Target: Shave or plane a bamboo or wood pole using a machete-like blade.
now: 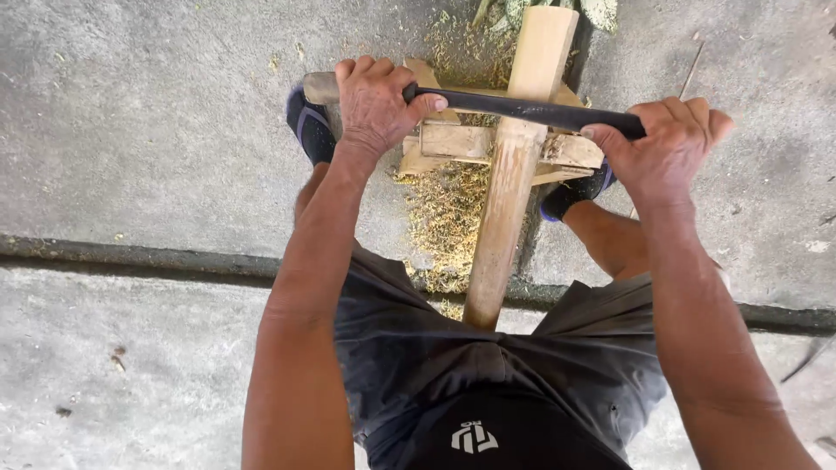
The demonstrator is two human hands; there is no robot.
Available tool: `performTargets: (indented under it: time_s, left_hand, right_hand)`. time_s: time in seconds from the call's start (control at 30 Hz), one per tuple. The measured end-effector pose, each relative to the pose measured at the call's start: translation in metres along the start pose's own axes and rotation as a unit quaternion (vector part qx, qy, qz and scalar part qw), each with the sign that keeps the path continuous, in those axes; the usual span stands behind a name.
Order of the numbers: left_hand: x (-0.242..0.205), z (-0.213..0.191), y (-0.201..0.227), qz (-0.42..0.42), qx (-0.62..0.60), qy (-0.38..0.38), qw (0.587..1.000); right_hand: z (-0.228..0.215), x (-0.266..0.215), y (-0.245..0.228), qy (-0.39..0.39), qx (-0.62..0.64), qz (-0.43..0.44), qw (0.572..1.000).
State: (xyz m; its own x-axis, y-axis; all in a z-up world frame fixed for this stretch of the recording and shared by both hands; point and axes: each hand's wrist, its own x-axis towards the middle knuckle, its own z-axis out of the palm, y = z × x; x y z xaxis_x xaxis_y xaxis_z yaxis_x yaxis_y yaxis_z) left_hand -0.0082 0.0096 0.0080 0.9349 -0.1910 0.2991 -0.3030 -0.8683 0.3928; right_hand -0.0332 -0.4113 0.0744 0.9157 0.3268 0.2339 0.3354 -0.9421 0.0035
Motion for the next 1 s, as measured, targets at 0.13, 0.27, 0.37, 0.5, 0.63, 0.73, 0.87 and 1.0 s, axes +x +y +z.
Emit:
performTargets:
  time_s: [0.13,0.27,0.37,0.5,0.63,0.73,0.87,1.0]
  left_hand:
    - [0.015,-0.011,0.009,-0.044,-0.022,-0.079,0.996]
    - [-0.003,-0.002,0.006,-0.038,-0.016,-0.027,0.999]
    - [-0.013,-0.005,0.007,-0.028,0.014,-0.040,0.999]
    - [0.010,-0.002,0.001,-0.015,0.037,-0.011,0.999]
    - [-0.009,-0.015,0.014,-0.023,0.023,-0.013,0.999]
    - [-0.024,-0.024,0.019,0.003,0.003,0.017,1.000]
    - [-0.003,-0.027,0.023,-0.031,0.028,-0.018,0.999]
    - [-0.021,-0.023,0.029,-0.036,0.069,0.007,0.997]
  right_hand:
    - [0.021,0.011,0.022,-0.045,0.019,0.026,0.998]
    - [0.014,0.015,0.019,0.007,0.004,-0.027,1.000]
    - [0.012,0.005,0.008,0.004,0.020,-0.026,0.999]
    - [0.036,0.007,0.028,0.006,0.033,-0.009,0.999]
    - [0.035,0.002,0.021,0.032,-0.006,-0.014,0.999]
    - [0.027,-0.017,0.007,-0.029,0.047,0.030,0.998]
    - [0.034,0.000,0.019,-0.036,0.047,0.024,0.998]
    - [0.036,0.007,0.021,-0.029,0.030,-0.006,0.999]
